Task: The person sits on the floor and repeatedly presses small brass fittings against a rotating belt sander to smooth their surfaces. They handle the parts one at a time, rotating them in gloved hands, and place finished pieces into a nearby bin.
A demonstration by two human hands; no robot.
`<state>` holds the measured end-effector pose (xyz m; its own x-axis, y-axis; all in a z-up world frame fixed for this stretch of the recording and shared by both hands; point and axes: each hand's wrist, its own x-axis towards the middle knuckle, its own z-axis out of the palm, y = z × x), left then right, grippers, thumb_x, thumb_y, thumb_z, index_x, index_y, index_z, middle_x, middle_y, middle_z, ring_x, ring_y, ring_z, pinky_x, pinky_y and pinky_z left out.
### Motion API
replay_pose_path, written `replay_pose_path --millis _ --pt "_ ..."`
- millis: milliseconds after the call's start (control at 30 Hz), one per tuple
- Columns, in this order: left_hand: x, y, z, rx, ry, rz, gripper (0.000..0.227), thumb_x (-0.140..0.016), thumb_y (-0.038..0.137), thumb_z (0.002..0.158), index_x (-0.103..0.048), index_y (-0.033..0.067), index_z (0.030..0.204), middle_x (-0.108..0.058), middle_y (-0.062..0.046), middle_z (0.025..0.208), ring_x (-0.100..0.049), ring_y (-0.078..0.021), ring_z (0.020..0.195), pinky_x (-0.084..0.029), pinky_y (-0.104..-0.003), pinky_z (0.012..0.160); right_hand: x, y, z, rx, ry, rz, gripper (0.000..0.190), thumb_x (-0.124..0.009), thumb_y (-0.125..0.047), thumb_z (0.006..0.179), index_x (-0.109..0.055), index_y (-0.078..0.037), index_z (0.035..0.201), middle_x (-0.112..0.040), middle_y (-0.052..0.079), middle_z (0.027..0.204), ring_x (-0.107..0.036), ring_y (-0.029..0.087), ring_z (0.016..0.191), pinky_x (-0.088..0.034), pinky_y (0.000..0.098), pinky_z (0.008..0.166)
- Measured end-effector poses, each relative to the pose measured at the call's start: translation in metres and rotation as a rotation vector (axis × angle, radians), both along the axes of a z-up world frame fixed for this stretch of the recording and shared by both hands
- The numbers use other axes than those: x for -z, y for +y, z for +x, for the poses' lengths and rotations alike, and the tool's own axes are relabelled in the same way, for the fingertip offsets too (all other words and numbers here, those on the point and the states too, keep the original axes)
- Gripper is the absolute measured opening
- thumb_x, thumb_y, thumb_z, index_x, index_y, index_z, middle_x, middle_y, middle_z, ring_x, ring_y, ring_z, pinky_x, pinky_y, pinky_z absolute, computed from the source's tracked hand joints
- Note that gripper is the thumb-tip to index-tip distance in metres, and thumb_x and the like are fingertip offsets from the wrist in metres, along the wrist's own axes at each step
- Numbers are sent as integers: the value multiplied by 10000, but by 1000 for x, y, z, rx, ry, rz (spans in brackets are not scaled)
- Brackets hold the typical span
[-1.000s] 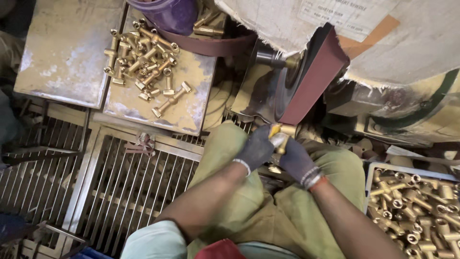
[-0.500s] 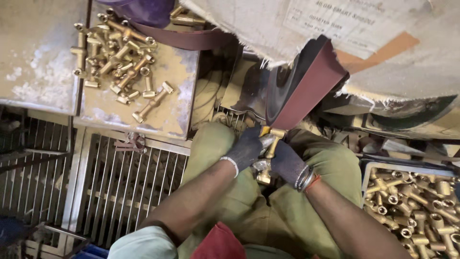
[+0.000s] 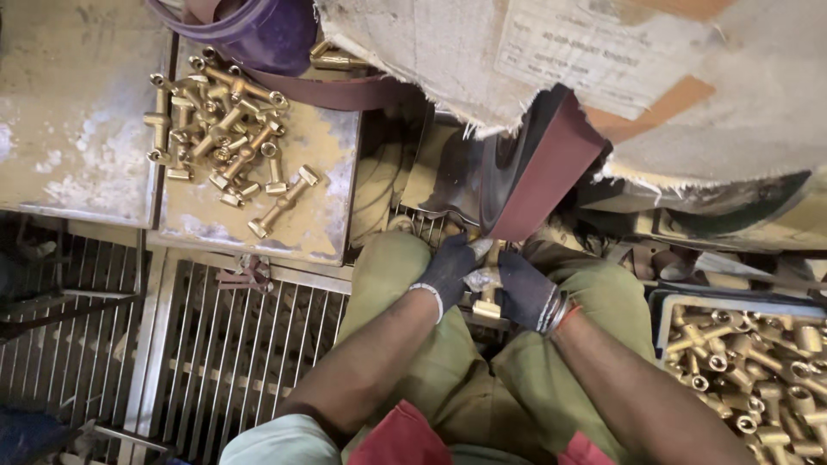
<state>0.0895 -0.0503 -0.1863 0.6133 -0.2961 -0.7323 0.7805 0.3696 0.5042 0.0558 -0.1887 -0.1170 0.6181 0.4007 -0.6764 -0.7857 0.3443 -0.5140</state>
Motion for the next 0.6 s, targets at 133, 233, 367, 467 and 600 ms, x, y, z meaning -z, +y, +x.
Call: replay_pose_path --millis 133,233,367,467,600 --pt "-10 11 -15 154 -292 141 211 -596 96 981 -693 -27 1121 -707 -80 945 -644 -151 816 -526 -317 713 2 3 -13 -181 -341 -258 326 -758 -46 821 -678 5 1132 -742 60 1013 -672 166 912 -564 355 830" --pt "-30 14 -14 255 -450 295 239 -597 97 965 -693 -39 1137 -718 -92 955 -652 -179 843 -529 -337 750 0 6 -18 -252 -536 -376 380 -774 -49 801 -662 -11 1161 -745 42 1046 -676 163 961 -552 348 875" --pt "-56 20 -28 240 -789 471 287 -618 99 960 -665 -35 1210 -709 -131 1066 -670 -213 962 -539 -351 863 3 4 -25 -242 -783 -493 437 -737 -88 803 -622 -29 1220 -714 54 1120 -671 190 1031 -533 354 912" --pt "-60 26 -28 229 -923 585 342 -644 95 964 -614 -36 1278 -670 -171 1171 -641 -238 1070 -509 -365 935 11 0 -19 -371 -928 -853 419 -796 -157 802 -661 -27 1176 -726 112 1096 -682 236 1038 -535 374 899" --pt "-51 29 -30 302 -736 509 317 -614 123 991 -615 -9 1279 -691 -141 1132 -672 -213 1033 -534 -357 924 15 -2 -17 -447 -863 -800 393 -715 -95 812 -663 -27 1196 -745 127 1132 -689 257 1079 -540 378 930"
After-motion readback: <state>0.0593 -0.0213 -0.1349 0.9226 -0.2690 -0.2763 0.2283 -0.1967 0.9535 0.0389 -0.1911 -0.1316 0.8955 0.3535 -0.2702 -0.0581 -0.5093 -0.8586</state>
